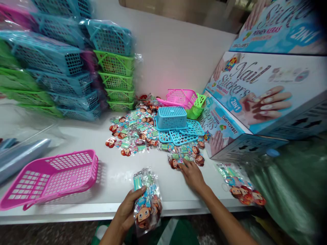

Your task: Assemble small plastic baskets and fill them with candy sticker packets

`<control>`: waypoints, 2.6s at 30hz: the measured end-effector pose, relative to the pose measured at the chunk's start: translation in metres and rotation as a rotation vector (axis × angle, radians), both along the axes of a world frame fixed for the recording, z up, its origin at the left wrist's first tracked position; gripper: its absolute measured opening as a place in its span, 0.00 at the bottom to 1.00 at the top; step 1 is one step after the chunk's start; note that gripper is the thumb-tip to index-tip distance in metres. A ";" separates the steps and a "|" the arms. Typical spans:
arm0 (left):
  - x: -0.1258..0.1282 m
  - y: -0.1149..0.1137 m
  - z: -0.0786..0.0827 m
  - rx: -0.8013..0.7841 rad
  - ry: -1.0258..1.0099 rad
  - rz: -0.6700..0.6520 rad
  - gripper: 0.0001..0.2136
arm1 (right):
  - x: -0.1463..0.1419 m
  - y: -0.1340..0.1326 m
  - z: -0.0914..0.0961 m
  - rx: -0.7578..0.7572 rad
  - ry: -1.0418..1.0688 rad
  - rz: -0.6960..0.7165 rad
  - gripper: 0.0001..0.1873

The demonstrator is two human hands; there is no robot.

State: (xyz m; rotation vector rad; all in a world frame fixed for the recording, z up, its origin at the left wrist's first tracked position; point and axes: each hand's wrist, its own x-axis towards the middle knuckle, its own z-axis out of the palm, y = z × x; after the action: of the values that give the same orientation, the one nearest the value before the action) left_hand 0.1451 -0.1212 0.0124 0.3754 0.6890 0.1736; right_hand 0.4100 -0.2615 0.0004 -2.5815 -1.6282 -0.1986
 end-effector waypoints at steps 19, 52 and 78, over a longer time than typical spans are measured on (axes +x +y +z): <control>-0.004 0.006 -0.004 -0.108 0.009 0.032 0.09 | -0.055 0.017 0.018 0.227 0.268 -0.048 0.33; -0.022 0.015 0.002 -0.235 -0.050 0.164 0.15 | -0.037 0.180 0.021 0.148 0.118 -0.001 0.14; -0.019 0.018 -0.006 -0.132 -0.100 0.240 0.10 | -0.101 0.112 0.038 0.157 0.143 0.246 0.15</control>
State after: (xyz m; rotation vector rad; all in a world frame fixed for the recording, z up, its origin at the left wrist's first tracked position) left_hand 0.1260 -0.1033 0.0066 0.1552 0.6422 0.3696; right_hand 0.3086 -0.1490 0.0381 -2.2044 -1.7796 -0.1158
